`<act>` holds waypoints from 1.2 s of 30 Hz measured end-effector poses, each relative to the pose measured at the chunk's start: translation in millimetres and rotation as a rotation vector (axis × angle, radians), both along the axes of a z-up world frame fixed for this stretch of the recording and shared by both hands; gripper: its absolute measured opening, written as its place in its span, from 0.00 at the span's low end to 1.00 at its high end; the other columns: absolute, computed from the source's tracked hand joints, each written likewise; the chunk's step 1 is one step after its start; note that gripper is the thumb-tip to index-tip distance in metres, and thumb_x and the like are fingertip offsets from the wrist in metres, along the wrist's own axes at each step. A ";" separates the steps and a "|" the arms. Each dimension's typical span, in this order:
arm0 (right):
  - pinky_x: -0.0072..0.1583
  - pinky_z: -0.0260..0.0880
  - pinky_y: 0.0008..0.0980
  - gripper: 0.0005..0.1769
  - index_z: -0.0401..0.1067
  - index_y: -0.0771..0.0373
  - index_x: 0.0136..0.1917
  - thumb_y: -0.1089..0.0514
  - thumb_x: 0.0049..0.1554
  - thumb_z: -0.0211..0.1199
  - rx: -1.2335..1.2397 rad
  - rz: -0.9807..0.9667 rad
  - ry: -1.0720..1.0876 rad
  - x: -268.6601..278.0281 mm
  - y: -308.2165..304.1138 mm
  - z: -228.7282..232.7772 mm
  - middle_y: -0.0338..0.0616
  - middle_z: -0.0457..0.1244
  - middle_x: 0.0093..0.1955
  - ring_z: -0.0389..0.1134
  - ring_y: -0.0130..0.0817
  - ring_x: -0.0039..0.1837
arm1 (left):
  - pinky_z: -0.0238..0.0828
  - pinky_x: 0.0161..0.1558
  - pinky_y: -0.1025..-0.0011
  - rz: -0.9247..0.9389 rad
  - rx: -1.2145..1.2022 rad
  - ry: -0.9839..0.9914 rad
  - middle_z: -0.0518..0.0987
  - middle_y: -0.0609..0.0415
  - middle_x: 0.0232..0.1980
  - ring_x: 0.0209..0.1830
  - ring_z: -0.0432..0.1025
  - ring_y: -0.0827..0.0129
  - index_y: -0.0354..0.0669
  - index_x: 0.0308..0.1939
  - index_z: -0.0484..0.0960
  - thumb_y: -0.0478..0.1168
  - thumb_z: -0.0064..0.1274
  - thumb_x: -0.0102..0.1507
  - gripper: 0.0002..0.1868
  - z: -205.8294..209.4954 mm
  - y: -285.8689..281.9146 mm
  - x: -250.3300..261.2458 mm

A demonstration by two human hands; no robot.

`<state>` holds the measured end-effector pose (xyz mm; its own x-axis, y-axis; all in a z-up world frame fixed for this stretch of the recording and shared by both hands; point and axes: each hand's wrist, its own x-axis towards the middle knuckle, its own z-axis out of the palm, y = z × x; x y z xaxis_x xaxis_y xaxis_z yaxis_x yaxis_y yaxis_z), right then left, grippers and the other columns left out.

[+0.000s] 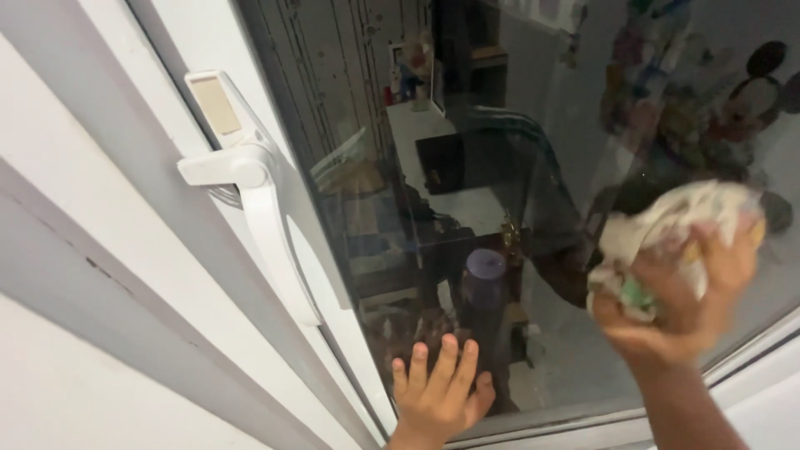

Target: Cleaning a glass window pane using a cloth.

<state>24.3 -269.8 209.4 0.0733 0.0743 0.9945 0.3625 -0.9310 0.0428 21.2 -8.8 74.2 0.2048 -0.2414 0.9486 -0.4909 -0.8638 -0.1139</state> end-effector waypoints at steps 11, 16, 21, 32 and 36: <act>0.85 0.45 0.71 0.22 0.74 0.45 0.51 0.52 0.46 0.80 -0.063 0.118 0.088 2.2 30.3 -35.0 0.41 0.55 0.74 0.45 0.52 0.84 | 0.27 0.81 0.53 -0.020 -0.006 0.034 0.62 0.56 0.79 0.84 0.43 0.56 0.54 0.73 0.72 0.57 0.48 0.67 0.32 -1.6 2.8 -4.4; 0.85 0.44 0.76 0.17 0.73 0.59 0.50 0.63 0.47 0.72 -0.082 0.046 0.058 -5.7 19.6 27.3 0.50 0.55 0.73 0.53 0.59 0.78 | 0.26 0.82 0.55 0.006 -0.011 0.065 0.56 0.60 0.82 0.85 0.40 0.59 0.58 0.76 0.69 0.57 0.45 0.68 0.32 0.7 0.8 -8.4; 0.76 0.54 0.78 0.22 0.75 0.47 0.55 0.63 0.49 0.78 -0.176 0.136 -0.173 22.5 46.7 45.2 0.34 0.56 0.72 0.54 0.42 0.75 | 0.27 0.81 0.53 0.020 0.021 0.066 0.55 0.58 0.82 0.85 0.39 0.58 0.57 0.77 0.68 0.58 0.45 0.68 0.33 0.7 0.2 -8.3; 0.76 0.51 0.61 0.11 0.82 0.45 0.46 0.55 0.53 0.84 -0.300 0.292 -0.054 18.1 63.3 81.5 0.42 0.59 0.72 0.50 0.43 0.77 | 0.27 0.81 0.55 -0.001 0.011 0.046 0.55 0.57 0.82 0.85 0.39 0.58 0.56 0.75 0.72 0.57 0.46 0.69 0.31 8.9 1.4 -11.3; 0.81 0.47 0.64 0.16 0.84 0.58 0.50 0.69 0.57 0.90 -0.289 0.228 0.035 -2.6 98.7 129.5 0.51 0.57 0.73 0.43 0.47 0.83 | 0.26 0.82 0.56 -0.015 0.008 0.060 0.54 0.57 0.82 0.85 0.38 0.58 0.57 0.71 0.77 0.55 0.45 0.70 0.26 14.0 3.8 -11.3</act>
<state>21.8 -171.0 338.9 0.0558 0.3702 0.9273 0.5649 -0.7775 0.2764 10.0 -5.0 88.1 0.2578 -0.2527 0.9326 -0.5095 -0.8556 -0.0910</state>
